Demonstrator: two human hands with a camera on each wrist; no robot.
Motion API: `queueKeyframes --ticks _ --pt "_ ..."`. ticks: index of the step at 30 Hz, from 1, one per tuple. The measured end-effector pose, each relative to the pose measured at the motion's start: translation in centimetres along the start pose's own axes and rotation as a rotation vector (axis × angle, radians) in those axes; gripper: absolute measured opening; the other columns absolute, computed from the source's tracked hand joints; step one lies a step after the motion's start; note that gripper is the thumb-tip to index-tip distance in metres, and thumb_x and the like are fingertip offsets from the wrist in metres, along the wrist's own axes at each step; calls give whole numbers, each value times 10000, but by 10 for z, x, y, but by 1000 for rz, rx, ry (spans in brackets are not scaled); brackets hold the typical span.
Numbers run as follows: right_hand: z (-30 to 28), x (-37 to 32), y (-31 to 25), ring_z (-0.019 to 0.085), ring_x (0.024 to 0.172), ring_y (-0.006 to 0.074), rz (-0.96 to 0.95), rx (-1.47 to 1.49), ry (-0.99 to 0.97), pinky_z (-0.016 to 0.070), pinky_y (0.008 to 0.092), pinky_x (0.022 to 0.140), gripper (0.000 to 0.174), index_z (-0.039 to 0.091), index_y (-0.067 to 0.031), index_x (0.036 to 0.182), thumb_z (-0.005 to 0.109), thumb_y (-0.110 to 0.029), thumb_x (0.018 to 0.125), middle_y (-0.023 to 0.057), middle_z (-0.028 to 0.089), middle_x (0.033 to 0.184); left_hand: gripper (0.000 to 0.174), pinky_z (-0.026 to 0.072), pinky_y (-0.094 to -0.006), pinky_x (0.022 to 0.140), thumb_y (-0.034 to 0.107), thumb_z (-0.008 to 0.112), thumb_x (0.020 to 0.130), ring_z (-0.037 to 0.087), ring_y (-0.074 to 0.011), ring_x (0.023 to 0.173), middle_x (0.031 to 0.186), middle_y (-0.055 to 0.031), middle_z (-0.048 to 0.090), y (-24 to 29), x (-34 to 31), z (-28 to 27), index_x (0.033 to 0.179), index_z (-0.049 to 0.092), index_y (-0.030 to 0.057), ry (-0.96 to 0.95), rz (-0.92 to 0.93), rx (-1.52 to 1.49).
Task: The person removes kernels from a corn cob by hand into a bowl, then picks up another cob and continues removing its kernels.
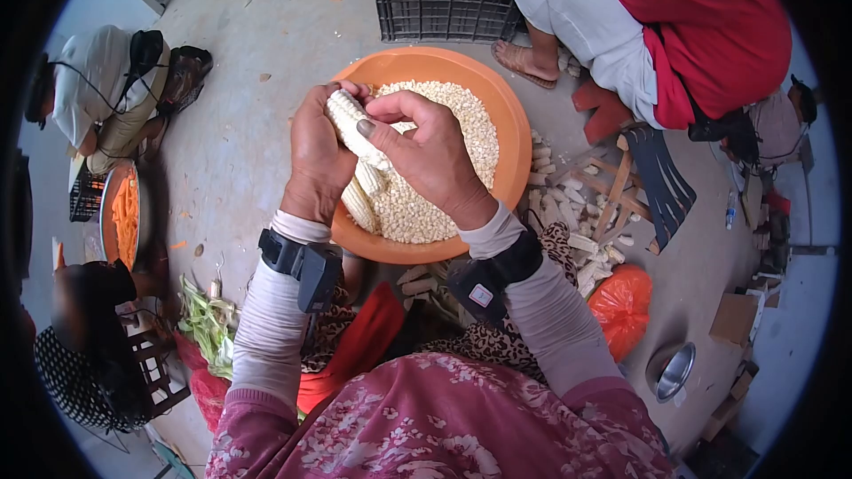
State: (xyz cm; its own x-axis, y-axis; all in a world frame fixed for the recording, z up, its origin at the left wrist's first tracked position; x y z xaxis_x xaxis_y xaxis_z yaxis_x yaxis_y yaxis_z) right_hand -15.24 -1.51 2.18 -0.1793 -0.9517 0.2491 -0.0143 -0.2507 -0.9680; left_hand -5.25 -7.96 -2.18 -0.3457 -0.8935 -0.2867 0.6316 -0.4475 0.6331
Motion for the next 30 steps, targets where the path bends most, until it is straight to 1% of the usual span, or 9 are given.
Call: queueKeyframes --ticks 5,9,15,18,20,21,23,26,30 --pt "-1 -2 -2 599 766 89 81 -76 12 488 231 607 113 633 33 896 635 -69 846 67 636 842 182 470 -306 681 149 425 874 546 -188 724 771 -96 560 -4 2 -1 808 530 15 -22 -8 -48" --pt "-2 -2 -4 604 733 101 50 -105 39 482 239 607 84 645 18 869 641 -57 831 75 638 830 182 471 -306 686 150 429 878 549 -188 730 777 -96 562 -4 1 -1 807 529 16 -23 -3 -54" --pt "-7 -1 -12 614 706 171 -66 -270 113 472 280 608 65 638 -2 855 644 -30 796 95 623 802 176 484 -312 717 157 433 890 558 -194 751 808 -98 566 -4 -2 2 825 521 19 -28 -2 -73" --pt "-8 0 -13 607 746 225 -118 -357 112 471 310 641 49 598 -5 850 615 -11 804 110 599 817 194 490 -322 729 186 435 912 562 -202 764 815 -98 563 -4 -4 3 849 514 21 -23 -19 -64" --pt "-9 -1 -19 590 785 283 -273 -415 145 466 341 677 65 547 -14 866 585 4 815 122 568 841 241 494 -341 736 241 434 938 563 -210 776 813 -99 559 -7 -1 1 867 509 23 -30 -62 -115" --pt "-9 -1 -20 590 785 283 -273 -415 143 466 341 677 65 547 -14 866 585 4 815 122 568 841 241 494 -341 736 241 434 938 563 -210 776 813 -99 559 -6 0 0 867 509 23 -29 -61 -116" --pt "-7 -3 -29 576 792 304 -337 -459 124 465 348 690 81 514 -16 874 574 5 822 126 545 855 281 480 -355 826 266 447 946 568 -232 857 858 -121 578 0 1 -5 898 520 -1 -18 -55 -125" --pt "-6 -9 -43 573 781 295 -390 -498 130 462 348 685 78 506 -11 869 571 0 827 125 539 855 311 478 -363 844 279 450 945 569 -245 870 881 -139 575 8 4 -13 940 507 -26 69 -31 -166" --pt "0 -23 -57 571 739 283 -400 -475 34 455 351 656 75 503 -13 856 572 -6 829 125 535 815 270 492 -366 792 265 473 943 565 -224 803 837 -121 562 17 9 -19 939 493 -4 34 -32 -249"
Point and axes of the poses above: each hand's wrist, its own x-axis towards the middle knuckle, its own z-axis out of the palm, y = z × x, the point moved 8 cm from there along x, towards the middle knuckle
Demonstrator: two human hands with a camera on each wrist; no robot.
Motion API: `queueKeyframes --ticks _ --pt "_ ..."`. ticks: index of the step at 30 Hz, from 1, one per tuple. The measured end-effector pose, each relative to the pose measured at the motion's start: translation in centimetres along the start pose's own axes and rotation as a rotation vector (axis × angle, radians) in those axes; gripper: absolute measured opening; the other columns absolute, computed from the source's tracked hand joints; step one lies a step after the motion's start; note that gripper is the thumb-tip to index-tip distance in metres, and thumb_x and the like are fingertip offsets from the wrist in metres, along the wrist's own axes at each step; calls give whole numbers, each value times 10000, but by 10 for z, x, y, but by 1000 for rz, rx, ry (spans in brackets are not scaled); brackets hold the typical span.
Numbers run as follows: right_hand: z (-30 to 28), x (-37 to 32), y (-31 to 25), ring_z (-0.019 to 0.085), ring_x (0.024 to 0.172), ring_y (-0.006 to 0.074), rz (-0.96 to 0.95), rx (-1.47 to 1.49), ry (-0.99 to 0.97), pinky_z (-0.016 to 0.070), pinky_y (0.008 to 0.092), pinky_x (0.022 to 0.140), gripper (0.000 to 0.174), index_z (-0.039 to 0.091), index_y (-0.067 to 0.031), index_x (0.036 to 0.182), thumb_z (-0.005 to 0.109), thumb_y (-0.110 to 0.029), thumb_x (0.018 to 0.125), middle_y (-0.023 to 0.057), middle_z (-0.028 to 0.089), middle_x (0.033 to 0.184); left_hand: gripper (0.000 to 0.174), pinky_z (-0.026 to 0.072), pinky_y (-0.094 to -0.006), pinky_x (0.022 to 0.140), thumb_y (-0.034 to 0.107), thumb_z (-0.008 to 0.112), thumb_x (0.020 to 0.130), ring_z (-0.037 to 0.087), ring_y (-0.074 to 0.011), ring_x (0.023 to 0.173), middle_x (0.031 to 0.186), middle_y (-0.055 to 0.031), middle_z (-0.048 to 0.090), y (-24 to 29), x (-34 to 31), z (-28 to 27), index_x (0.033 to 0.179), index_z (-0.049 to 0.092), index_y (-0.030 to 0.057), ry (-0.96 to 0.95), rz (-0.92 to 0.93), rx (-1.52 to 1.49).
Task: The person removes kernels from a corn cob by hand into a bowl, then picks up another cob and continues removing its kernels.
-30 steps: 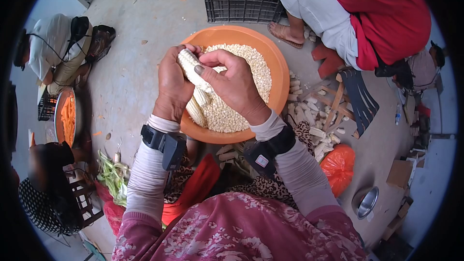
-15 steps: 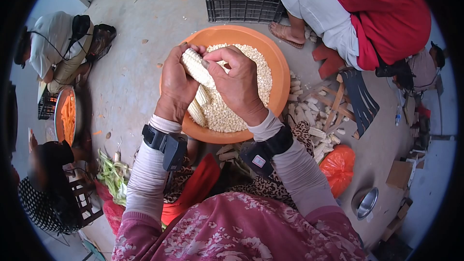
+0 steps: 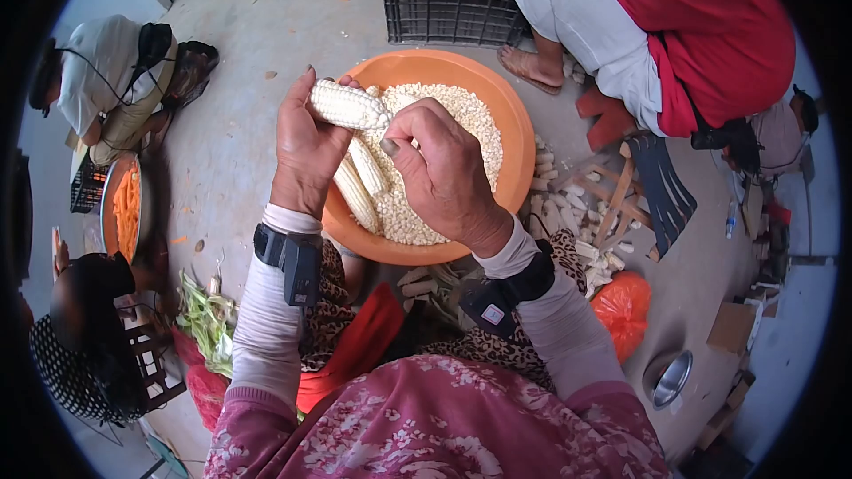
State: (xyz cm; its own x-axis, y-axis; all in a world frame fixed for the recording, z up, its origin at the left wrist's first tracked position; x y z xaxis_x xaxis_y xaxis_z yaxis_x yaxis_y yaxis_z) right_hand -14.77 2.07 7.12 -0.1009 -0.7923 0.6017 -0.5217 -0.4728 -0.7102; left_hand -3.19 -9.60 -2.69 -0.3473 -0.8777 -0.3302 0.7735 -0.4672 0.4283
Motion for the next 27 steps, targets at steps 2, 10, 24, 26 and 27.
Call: queueKeyframes --ticks 2,10,24,26,27 --pt "19 -11 -2 570 685 272 129 157 -272 444 356 620 74 505 -10 818 578 -18 827 123 528 736 280 491 -368 800 258 478 941 567 -227 816 855 -131 565 6 -1 1 945 489 -21 14 0 -43" --pt "96 -147 -13 533 1003 333 -22 -209 -1351 436 399 801 249 589 -36 1023 592 -203 839 129 518 1062 280 496 -378 811 256 513 922 569 -243 820 863 -138 567 16 -1 3 913 501 -24 37 43 -89" --pt "37 -28 60 504 651 60 734 506 -320 420 210 560 514 569 7 908 449 -491 940 26 561 760 276 502 -346 673 281 465 934 556 -222 712 751 -103 557 -6 -5 6 794 503 46 -96 -120 -6" --pt "43 -26 55 490 640 40 751 673 -306 388 172 530 467 565 8 922 511 -455 926 11 539 742 287 507 -347 653 284 456 940 558 -219 695 747 -100 557 -13 -6 10 783 504 49 -151 -173 24" --pt "45 -25 54 490 640 40 753 674 -306 388 172 530 467 565 8 922 511 -455 926 11 539 742 287 507 -347 653 284 456 940 558 -219 695 747 -100 557 -15 -5 9 783 504 49 -149 -173 24"
Point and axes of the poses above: each hand's wrist, its own x-axis towards the middle knuckle, its own z-axis out of the palm, y = z × x, the point moved 8 cm from there along x, towards the middle knuckle
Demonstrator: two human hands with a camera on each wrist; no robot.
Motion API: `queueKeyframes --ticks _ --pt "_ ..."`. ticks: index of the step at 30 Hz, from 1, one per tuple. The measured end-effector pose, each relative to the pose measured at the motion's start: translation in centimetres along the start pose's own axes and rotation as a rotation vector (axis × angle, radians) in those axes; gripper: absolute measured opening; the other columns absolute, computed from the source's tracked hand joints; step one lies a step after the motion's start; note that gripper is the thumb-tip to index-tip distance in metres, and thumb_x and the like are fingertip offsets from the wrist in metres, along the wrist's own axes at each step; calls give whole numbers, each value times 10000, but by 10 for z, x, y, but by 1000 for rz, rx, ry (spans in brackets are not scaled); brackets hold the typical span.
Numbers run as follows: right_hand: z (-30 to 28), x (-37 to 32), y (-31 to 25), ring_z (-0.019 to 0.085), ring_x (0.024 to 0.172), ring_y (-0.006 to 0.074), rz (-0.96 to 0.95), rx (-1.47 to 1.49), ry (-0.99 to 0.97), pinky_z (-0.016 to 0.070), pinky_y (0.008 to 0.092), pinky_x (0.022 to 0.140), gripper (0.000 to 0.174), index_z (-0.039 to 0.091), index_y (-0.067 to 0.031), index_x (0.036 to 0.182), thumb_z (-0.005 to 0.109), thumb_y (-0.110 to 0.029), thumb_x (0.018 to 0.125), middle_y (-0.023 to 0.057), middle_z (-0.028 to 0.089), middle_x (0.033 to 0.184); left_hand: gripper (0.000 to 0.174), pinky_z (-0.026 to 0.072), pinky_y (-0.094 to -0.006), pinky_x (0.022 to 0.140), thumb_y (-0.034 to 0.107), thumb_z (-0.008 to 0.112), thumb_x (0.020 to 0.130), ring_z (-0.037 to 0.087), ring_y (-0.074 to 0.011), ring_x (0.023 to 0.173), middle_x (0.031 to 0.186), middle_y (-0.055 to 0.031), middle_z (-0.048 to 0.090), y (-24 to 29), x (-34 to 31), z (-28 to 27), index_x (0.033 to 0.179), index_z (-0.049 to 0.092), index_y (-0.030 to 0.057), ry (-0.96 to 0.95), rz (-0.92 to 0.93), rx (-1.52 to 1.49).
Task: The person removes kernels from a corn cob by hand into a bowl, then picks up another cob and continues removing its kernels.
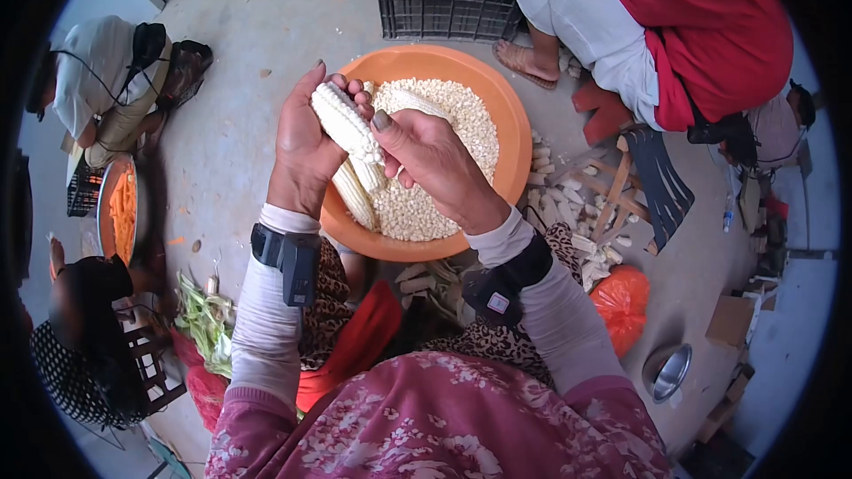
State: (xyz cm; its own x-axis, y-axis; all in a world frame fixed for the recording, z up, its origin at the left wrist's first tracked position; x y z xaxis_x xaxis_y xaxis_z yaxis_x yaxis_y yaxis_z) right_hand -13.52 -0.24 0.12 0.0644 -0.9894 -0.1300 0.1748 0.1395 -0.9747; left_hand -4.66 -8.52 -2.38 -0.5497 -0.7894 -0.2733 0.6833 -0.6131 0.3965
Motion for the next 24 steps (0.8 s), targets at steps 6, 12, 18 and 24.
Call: queueKeyframes --ticks 6,12,18,24 --pt "9 6 7 454 587 27 39 159 -6 375 169 508 313 555 13 937 562 -300 931 -10 509 717 292 506 -323 651 270 447 940 558 -225 691 746 -113 564 -2 5 2 764 507 45 -57 -7 46" --pt "12 5 9 432 561 34 -19 141 83 365 184 497 293 535 -16 857 503 -288 961 -12 492 670 271 498 -316 633 249 449 930 552 -215 682 722 -97 558 2 4 0 750 508 56 -32 15 67" --pt "12 5 12 414 551 34 -33 82 123 350 188 485 300 527 -28 846 464 -291 975 -18 477 651 264 495 -307 628 238 444 924 550 -209 678 715 -94 554 4 2 0 740 505 59 -3 46 106" --pt "7 3 12 407 538 39 -15 255 148 334 186 463 341 529 3 932 450 -325 982 14 497 688 263 491 -303 619 227 438 921 546 -205 663 711 -95 549 2 1 6 733 501 55 -53 36 53"
Point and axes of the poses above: each hand's wrist, its own x-axis towards the middle knuckle, its own z-axis out of the palm, y = z × x, the point moved 8 cm from there along x, towards the middle knuckle
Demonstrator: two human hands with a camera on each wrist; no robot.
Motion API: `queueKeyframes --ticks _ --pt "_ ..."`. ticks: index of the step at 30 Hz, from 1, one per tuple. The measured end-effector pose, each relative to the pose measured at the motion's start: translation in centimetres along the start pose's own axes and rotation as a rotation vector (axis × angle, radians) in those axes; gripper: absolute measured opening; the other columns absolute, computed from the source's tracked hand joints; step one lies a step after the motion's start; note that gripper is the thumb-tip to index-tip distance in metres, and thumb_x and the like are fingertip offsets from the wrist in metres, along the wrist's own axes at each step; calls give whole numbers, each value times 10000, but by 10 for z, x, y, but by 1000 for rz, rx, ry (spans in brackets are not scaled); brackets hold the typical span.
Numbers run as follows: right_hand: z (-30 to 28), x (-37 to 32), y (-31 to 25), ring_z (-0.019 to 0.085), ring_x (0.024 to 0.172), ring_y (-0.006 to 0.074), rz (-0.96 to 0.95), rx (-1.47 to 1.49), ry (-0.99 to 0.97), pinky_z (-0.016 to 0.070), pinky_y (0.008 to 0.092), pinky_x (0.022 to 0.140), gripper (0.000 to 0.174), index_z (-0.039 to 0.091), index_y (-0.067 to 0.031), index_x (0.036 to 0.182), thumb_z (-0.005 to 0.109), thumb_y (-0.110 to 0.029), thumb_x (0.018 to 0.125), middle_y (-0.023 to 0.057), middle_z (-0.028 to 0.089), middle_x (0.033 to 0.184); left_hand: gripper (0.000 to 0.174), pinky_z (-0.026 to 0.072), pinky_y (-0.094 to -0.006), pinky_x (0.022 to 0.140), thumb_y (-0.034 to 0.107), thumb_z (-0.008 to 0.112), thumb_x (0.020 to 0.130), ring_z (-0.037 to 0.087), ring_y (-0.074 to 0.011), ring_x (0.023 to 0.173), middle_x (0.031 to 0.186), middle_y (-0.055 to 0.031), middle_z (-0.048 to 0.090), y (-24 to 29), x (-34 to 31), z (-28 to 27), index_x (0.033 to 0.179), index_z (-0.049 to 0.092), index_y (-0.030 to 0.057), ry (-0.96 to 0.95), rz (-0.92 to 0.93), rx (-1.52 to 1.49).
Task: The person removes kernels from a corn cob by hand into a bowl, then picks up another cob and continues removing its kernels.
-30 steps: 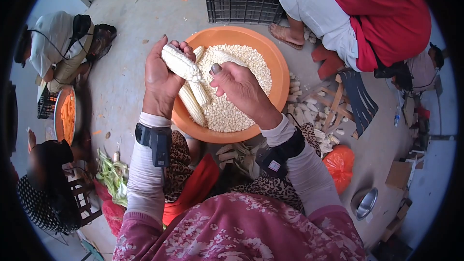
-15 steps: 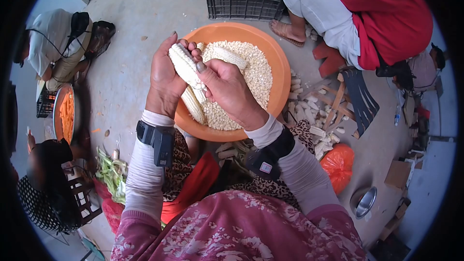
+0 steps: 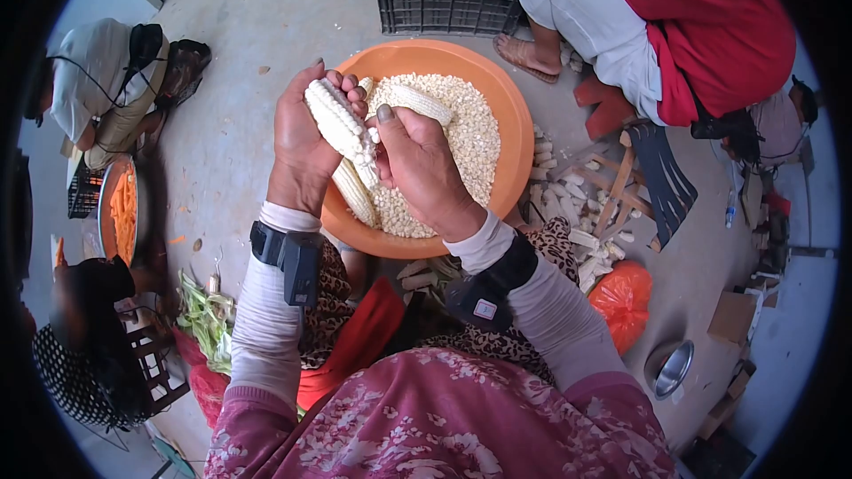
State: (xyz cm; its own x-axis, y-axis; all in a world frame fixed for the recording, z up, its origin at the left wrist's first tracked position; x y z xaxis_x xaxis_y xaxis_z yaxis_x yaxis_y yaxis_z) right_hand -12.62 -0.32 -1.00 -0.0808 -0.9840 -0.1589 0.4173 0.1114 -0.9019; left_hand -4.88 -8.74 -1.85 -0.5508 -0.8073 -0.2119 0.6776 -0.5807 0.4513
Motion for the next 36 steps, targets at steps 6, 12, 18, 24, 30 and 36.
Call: queueKeyframes --ticks 6,12,18,24,30,36 --pt "1 2 -7 393 529 31 55 -75 -45 327 184 468 373 562 18 866 504 -339 956 -20 462 637 283 489 -311 616 233 432 924 541 -208 659 712 -93 548 -2 1 -3 720 505 51 68 -15 106" --pt "2 2 -9 405 563 25 -15 -230 -83 327 196 484 333 588 9 794 555 -290 937 -26 487 624 306 488 -313 577 263 418 943 538 -191 618 673 -89 532 -2 2 1 737 497 52 65 7 146" --pt "0 0 -8 402 547 33 22 -251 -99 328 201 474 362 564 1 721 526 -276 951 -24 474 604 298 474 -317 619 253 431 923 530 -209 675 718 -92 544 -4 1 -2 711 498 54 39 -18 163" --pt "-2 -1 -13 400 528 47 57 -170 -65 325 209 463 390 547 -12 704 517 -311 954 -23 466 606 303 482 -316 642 252 435 925 531 -207 688 736 -93 546 -5 -3 9 707 501 52 -40 -32 132" --pt "-2 3 -19 415 586 31 -60 -398 -107 346 214 503 422 571 19 742 545 -356 935 -19 482 633 316 487 -322 605 252 438 932 546 -198 650 693 -100 548 -14 -1 8 711 514 41 63 -30 264" --pt "-1 6 -18 416 601 29 -129 -382 -128 350 225 503 409 566 33 730 546 -319 938 -16 492 643 312 485 -328 606 247 430 927 530 -199 632 688 -105 548 -14 0 5 708 516 42 76 -23 223"
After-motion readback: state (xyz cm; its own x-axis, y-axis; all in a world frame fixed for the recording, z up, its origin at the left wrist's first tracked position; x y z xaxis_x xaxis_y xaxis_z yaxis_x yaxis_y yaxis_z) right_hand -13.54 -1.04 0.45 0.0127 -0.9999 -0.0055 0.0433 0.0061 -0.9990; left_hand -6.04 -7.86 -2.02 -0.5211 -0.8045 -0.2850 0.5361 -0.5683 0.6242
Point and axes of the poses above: each hand's wrist, its own x-axis towards the middle knuckle, its own z-axis out of the palm, y = z × x, the point moved 8 cm from there along x, towards the middle knuckle
